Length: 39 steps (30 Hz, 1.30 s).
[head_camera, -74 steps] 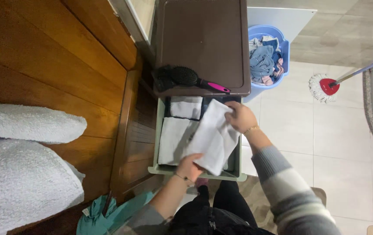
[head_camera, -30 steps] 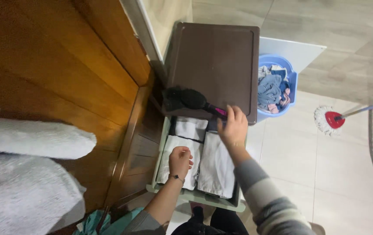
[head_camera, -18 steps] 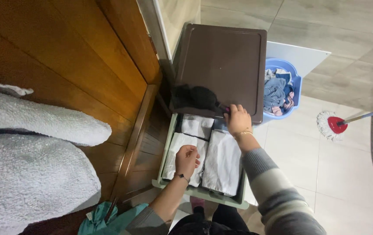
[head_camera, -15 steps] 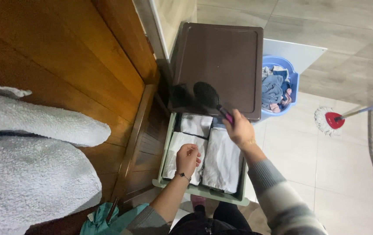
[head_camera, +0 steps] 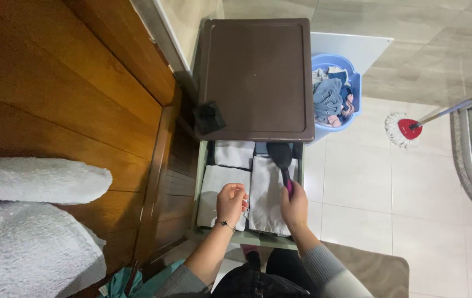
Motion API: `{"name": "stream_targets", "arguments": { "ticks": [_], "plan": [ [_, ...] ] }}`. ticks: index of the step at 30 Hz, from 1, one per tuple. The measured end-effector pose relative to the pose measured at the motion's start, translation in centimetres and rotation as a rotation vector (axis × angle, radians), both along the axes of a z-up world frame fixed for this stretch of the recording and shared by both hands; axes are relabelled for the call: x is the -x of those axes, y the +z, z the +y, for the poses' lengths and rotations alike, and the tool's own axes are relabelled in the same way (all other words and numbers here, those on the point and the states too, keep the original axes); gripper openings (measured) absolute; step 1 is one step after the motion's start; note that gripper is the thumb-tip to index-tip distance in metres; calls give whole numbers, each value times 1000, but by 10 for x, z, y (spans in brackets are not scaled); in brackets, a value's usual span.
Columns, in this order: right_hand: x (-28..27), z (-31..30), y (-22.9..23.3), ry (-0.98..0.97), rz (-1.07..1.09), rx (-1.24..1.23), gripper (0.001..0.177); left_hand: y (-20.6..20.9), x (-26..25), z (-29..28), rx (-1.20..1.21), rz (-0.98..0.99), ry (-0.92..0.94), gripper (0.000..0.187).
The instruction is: The person folds several white and grey towels and places them into a drawer. They also move a hairbrush from the top of the drawer unit into the drawer itself.
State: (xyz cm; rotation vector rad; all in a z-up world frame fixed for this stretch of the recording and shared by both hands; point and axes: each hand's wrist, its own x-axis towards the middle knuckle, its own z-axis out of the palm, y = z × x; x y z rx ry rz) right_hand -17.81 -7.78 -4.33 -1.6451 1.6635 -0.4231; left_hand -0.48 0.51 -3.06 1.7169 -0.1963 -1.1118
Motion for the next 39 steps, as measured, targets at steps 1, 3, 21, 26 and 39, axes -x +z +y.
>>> {"name": "stream_targets", "arguments": {
  "ticks": [1,3,21,26,39],
  "plan": [
    [-9,-10,-15,-16,4,38,40,1,0,1,-9,-5,-3,23],
    [-24,-30,-32,-32,8,75,38,8,1,0,-19,-11,-6,23],
    [-63,-69,-90,16,567,363,56,0,-89,-29,-101,-322,140,18],
    [-56,-66,-64,151,148,460,56,-66,-184,-98,-203,-779,245,33],
    [1,-13,5,145,-228,118,33,71,-180,-175,-529,-565,31,68]
  ]
}}
